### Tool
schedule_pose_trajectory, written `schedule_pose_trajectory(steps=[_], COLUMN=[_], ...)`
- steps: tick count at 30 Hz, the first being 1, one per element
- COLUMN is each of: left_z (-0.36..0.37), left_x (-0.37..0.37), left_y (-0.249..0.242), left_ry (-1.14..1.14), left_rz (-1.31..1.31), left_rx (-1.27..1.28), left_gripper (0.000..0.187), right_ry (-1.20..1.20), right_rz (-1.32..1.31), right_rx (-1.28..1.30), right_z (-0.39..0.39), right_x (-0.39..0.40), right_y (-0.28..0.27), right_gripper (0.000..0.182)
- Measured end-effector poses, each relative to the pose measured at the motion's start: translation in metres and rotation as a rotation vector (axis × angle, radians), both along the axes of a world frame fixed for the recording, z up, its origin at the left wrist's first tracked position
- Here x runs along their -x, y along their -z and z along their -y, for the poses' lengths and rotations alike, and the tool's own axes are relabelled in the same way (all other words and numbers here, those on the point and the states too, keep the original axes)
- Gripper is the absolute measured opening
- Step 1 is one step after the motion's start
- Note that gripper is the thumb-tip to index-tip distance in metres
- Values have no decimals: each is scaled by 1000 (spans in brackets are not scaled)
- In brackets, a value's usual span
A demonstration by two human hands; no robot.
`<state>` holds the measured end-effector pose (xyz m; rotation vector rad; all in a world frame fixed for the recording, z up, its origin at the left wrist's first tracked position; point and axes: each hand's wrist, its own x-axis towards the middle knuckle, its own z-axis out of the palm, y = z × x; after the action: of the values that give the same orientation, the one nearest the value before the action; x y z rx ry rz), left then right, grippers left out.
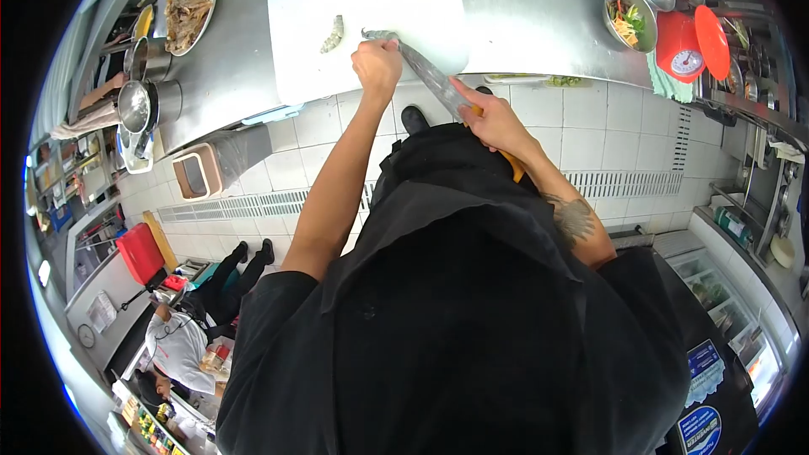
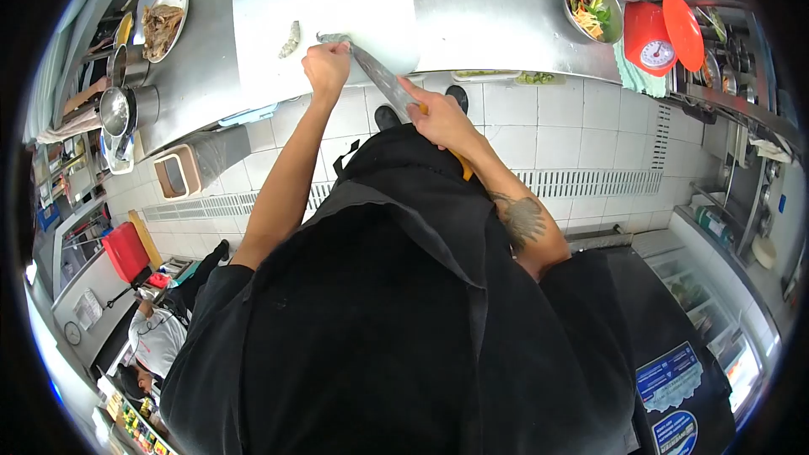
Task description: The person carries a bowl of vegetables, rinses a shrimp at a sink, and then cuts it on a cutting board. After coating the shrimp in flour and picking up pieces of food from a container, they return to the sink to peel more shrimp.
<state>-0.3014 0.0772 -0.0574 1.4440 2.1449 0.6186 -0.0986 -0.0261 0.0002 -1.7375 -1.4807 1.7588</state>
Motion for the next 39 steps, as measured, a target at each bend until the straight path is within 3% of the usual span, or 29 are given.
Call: schedule_pose_trajectory(steps=[11, 13, 18, 20, 21, 22, 25, 28, 30, 33, 39], left_z=[0, -3, -24, -40, -41, -45, -47, -20, -10, -2, -11], left_x=[-1, 6, 57, 91, 97, 106, 120, 114, 113, 111, 113], left_y=[-3, 2, -13, 2, -5, 1, 6, 9, 11, 12, 18], left_ry=[14, 31, 107, 290, 363, 343, 360, 312, 295, 160, 71], left_rz=[29, 11, 78, -311, -493, -492, -167, -122, -103, 43, 55], left_rx=[-39, -44, -7, -392, -331, -343, 62, -50, -126, -86, -88], left_gripper=[18, 18, 26, 34, 41, 41, 42, 49, 47, 42, 34], right_ry=[-7, -90, -97, -102, -179, -259, -235, -153, -39, -4, -15], right_rz=[61, 132, 231, 243, 275, 308, 323, 289, 106, -49, -118], right_rx=[23, -227, -292, -316, -373, -431, -465, -555, -267, -52, -86], right_z=[17, 22, 25, 20, 12, 4, -19, -38, -51, -67, -98], right_x=[-5, -6, -15, -7, 0, 7, 16, 21, 29, 50, 83], right_y=[-4, 6, -17, -18, -16, -13, 13, 29, 19, 4, 26], right_gripper=[53, 53, 49, 49, 49, 48, 49, 50, 51, 50, 49])
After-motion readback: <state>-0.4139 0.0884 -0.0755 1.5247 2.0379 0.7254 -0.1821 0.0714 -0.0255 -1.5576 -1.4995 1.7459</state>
